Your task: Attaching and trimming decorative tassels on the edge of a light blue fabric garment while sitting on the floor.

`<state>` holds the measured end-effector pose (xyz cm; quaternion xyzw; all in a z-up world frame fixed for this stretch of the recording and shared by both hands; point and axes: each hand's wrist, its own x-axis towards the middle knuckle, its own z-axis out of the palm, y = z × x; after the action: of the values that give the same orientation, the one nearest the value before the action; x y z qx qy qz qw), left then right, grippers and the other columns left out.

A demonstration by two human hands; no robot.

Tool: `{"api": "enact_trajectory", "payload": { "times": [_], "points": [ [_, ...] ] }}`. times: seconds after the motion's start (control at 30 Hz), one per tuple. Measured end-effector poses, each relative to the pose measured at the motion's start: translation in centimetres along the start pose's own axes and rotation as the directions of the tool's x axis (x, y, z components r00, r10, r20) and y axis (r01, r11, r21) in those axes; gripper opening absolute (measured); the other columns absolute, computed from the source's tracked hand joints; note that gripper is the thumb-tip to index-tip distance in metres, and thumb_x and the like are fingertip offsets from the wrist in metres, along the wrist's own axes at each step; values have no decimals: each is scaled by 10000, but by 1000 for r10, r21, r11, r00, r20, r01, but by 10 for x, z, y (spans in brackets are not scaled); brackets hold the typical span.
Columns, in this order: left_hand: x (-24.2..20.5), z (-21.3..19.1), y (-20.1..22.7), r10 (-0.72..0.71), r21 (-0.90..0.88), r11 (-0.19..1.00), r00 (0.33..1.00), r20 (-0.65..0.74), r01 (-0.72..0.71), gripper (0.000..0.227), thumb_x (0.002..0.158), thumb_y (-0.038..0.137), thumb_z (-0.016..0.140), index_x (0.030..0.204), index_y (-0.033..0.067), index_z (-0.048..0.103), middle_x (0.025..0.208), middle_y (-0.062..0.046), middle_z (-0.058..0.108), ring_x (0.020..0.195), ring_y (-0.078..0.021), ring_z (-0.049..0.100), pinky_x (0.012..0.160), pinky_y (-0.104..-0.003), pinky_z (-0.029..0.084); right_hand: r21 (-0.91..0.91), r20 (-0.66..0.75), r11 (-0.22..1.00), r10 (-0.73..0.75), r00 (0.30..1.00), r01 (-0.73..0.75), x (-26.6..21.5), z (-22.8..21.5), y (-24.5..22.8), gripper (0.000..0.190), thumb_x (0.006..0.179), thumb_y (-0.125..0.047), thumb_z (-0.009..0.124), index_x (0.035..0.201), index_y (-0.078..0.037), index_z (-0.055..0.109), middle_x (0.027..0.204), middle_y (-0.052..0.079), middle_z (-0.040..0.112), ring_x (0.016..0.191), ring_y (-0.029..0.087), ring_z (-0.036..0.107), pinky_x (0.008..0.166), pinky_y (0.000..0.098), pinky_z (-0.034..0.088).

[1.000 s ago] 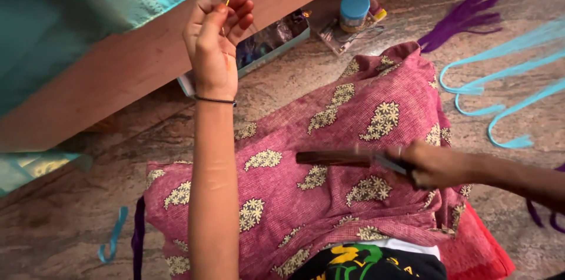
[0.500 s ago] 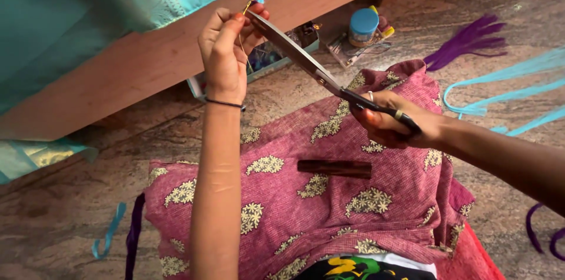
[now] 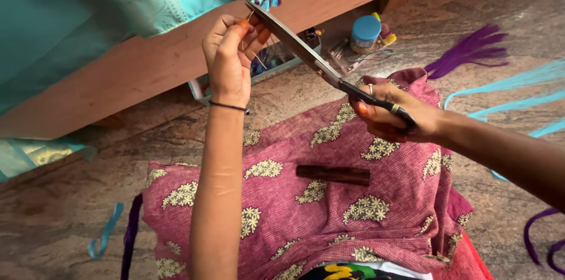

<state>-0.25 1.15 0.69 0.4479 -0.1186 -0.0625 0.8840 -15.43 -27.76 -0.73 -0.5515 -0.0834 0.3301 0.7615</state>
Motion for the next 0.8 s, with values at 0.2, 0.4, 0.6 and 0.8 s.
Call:
{"api": "enact_trajectory", "payload": {
  "times": [0.2, 0.4, 0.6, 0.8],
  "points": [
    [8, -10, -15, 2, 49, 999, 998, -60, 1, 84, 1020, 52, 575, 944, 21, 591, 1035, -163, 733, 952, -234, 752, 868, -345, 636, -81, -84, 993, 78, 993, -85, -5, 3, 2, 359, 982, -419, 582, 859, -97, 482, 441, -16, 429, 314, 89, 408, 291, 257, 314],
    [30, -19, -27, -17, 298, 950, 972, -235, 88, 152, 986, 92, 669, 1137, 75, 677, 1056, -13, 708, 926, -103, 637, 796, -270, 502, -86, -28, 996, 14, 1000, -17, -25, -18, 8, 406, 1002, -456, 569, 851, -94, 461, 471, -17, 446, 348, 84, 435, 313, 242, 321],
    [39, -21, -44, 120, 329, 940, 990, -76, -89, 165, 964, 98, 746, 1111, 24, 742, 1054, -15, 745, 980, -95, 668, 932, -261, 518, -240, -131, 968, 41, 991, -71, -36, -28, -8, 411, 948, -490, 599, 848, -114, 468, 491, -22, 473, 349, 85, 455, 303, 255, 347],
    [40, -21, -50, 133, 340, 936, 984, -116, -86, 150, 971, 141, 758, 1052, 16, 758, 1021, -24, 744, 945, -91, 647, 907, -259, 500, -378, -213, 910, 95, 972, -172, -36, -39, -20, 428, 885, -514, 639, 861, -105, 515, 482, -24, 462, 346, 95, 439, 302, 274, 333]
  ]
}}
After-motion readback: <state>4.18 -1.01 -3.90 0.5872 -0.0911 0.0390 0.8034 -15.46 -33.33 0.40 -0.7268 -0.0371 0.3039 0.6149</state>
